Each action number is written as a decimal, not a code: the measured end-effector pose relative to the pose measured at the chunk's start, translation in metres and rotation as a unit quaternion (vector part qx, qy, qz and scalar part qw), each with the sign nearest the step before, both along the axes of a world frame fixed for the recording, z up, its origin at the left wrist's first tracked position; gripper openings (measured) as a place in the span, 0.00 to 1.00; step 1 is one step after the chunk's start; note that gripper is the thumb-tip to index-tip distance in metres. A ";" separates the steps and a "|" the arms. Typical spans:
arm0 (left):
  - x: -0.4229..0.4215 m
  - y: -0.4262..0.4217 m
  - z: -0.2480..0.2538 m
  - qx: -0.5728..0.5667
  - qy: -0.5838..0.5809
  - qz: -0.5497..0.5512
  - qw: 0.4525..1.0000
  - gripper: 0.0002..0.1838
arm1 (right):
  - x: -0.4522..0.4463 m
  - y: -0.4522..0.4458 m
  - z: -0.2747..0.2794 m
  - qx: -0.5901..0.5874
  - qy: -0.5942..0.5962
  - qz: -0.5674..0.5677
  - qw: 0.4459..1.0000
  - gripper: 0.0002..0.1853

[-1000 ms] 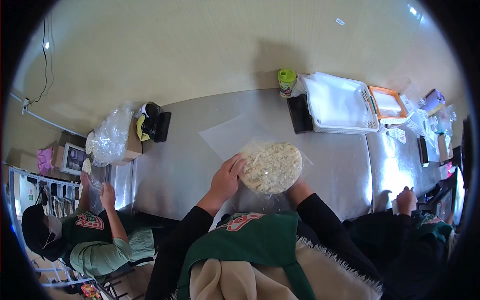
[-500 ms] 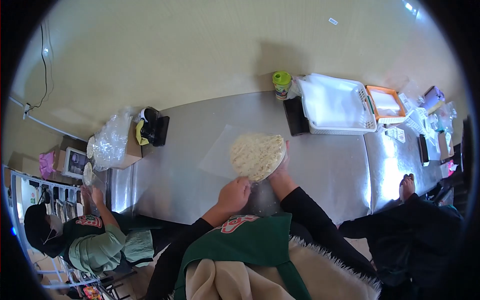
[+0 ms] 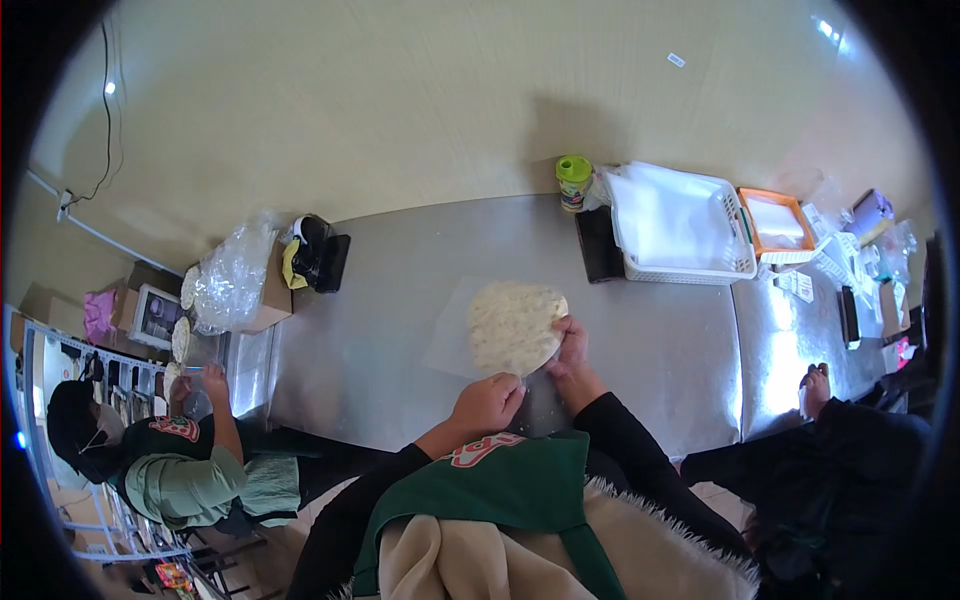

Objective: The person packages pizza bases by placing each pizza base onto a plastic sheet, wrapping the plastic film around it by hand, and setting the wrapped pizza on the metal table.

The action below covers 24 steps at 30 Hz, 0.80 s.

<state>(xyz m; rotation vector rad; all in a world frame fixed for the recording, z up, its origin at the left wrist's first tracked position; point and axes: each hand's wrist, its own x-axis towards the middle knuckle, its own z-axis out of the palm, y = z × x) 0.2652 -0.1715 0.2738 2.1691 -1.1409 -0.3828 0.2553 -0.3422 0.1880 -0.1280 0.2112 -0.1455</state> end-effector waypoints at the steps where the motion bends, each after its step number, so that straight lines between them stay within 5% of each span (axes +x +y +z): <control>1: -0.001 0.001 0.001 -0.006 -0.008 -0.010 1.000 0.09 | -0.002 -0.002 -0.007 -0.006 0.007 0.044 0.999 0.25; 2: -0.001 0.002 0.001 -0.012 -0.017 -0.019 1.000 0.09 | -0.004 -0.012 -0.023 -0.008 0.006 0.050 0.999 0.25; 4: 0.000 0.007 0.000 0.004 -0.011 -0.044 0.999 0.09 | -0.007 -0.034 -0.058 0.153 -0.287 0.294 0.899 0.26; 5: 0.001 0.008 0.000 0.022 -0.004 -0.076 0.997 0.09 | -0.014 -0.030 -0.043 0.152 -0.287 0.296 0.898 0.26; 6: 0.002 0.008 0.000 0.021 -0.005 -0.075 0.997 0.09 | -0.028 -0.023 -0.009 0.006 -0.111 0.250 0.962 0.25; 7: 0.002 0.008 0.000 0.040 0.020 -0.120 0.992 0.10 | -0.035 -0.014 0.012 -0.140 0.073 0.188 0.969 0.25; 10: 0.000 0.003 -0.003 0.073 0.041 -0.194 0.977 0.11 | -0.034 0.005 0.010 -0.039 0.168 0.195 0.965 0.21; 11: 0.001 0.000 -0.004 0.085 0.032 -0.219 0.971 0.11 | -0.039 0.013 0.027 -0.042 0.169 0.195 0.965 0.21; 13: 0.000 -0.005 -0.001 0.104 0.026 -0.224 0.969 0.11 | -0.059 0.028 0.074 -0.254 0.135 0.141 0.947 0.20; 15: -0.002 -0.008 0.003 0.126 0.021 -0.234 0.964 0.11 | -0.062 0.034 0.072 -0.248 0.119 0.142 0.951 0.20; 17: -0.004 -0.008 0.007 0.120 0.087 -0.231 0.962 0.11 | -0.070 0.033 0.055 -0.238 0.105 0.139 0.956 0.20; 20: 0.000 -0.003 0.002 0.106 0.119 -0.241 0.957 0.12 | -0.082 0.016 -0.015 -0.401 0.034 0.168 0.900 0.19; 21: 0.001 -0.001 0.001 0.101 0.131 -0.240 0.957 0.12 | -0.087 0.004 -0.046 -0.126 -0.076 0.216 0.965 0.19; 22: 0.001 -0.001 0.002 0.101 0.131 -0.243 0.956 0.12 | -0.091 -0.002 -0.062 0.160 -0.180 0.243 0.940 0.19; 23: 0.000 -0.002 0.005 0.107 0.128 -0.243 0.956 0.12 | -0.096 -0.001 -0.034 0.159 -0.179 0.239 0.941 0.19; 24: -0.001 -0.003 0.007 0.113 0.126 -0.245 0.955 0.13 | -0.107 -0.001 -0.004 0.057 0.030 0.072 0.995 0.20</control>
